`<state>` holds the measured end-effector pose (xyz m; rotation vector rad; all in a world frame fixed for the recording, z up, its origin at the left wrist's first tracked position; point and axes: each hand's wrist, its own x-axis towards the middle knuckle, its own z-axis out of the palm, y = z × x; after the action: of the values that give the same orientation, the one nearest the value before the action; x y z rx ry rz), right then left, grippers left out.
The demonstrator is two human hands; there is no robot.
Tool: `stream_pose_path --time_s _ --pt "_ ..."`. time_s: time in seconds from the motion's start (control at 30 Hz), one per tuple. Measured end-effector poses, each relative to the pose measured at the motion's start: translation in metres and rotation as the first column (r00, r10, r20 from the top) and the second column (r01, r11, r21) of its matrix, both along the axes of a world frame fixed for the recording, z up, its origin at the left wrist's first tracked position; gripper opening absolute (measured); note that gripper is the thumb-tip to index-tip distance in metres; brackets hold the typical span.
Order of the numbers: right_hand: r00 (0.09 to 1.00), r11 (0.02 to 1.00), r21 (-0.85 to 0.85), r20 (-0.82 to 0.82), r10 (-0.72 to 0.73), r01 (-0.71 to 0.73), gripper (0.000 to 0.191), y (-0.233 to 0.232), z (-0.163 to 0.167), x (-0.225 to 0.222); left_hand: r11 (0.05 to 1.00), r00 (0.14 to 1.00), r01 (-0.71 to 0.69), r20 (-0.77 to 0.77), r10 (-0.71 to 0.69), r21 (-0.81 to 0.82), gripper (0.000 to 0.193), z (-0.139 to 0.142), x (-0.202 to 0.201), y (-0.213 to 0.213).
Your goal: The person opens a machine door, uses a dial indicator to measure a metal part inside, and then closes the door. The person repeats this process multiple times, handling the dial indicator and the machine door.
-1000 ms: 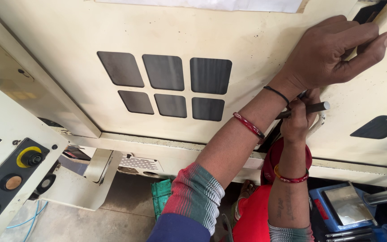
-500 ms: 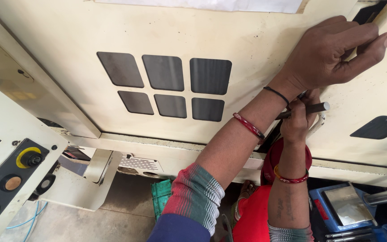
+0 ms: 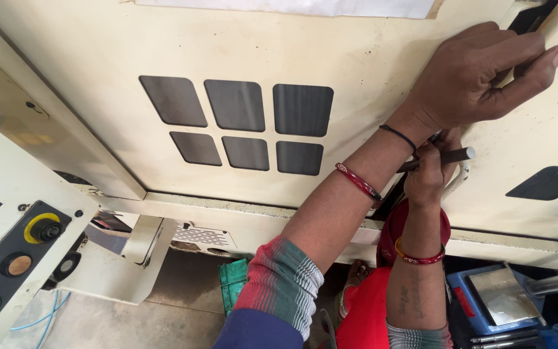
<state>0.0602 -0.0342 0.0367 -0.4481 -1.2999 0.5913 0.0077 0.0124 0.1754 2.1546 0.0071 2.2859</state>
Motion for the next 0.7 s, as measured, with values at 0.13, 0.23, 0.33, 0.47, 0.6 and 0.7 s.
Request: stream_pose_path --time_s 0.13,0.23,0.33,0.47,0.6,0.7 --pt "1.0 1.0 -0.003 -0.025 0.014 -0.014 0.028 0.0004 -0.0011 0.0001 1.0 1.0 0.01 0.007 -0.01 0.01 0.017 -0.0004 0.0006 0.0006" --pt "0.999 1.0 -0.011 -0.035 0.017 -0.017 0.027 0.0 -0.0012 -0.0005 1.0 1.0 0.003 0.007 -0.003 0.003 0.017 -0.0011 0.0007 -0.0001" --pt "1.0 1.0 -0.011 -0.028 0.013 -0.014 0.028 0.0002 -0.0012 -0.0001 1.0 1.0 -0.002 0.003 0.002 0.003 0.015 -0.0001 0.0003 -0.0005" --pt "0.999 1.0 -0.007 -0.039 0.025 -0.026 0.027 0.0012 -0.0024 0.0 1.0 1.0 0.009 0.006 -0.009 0.004 0.017 0.0005 -0.0011 -0.0023" --pt "0.999 1.0 -0.003 -0.03 0.026 -0.026 0.027 0.0007 -0.0023 0.0003 1.0 1.0 0.016 0.012 -0.016 -0.003 0.018 0.0017 -0.0013 -0.0039" --pt "0.998 0.999 -0.012 -0.046 0.034 -0.035 0.029 0.0 -0.0013 -0.0008 1.0 1.0 0.02 0.013 -0.02 -0.005 0.018 0.0016 -0.0018 -0.0045"
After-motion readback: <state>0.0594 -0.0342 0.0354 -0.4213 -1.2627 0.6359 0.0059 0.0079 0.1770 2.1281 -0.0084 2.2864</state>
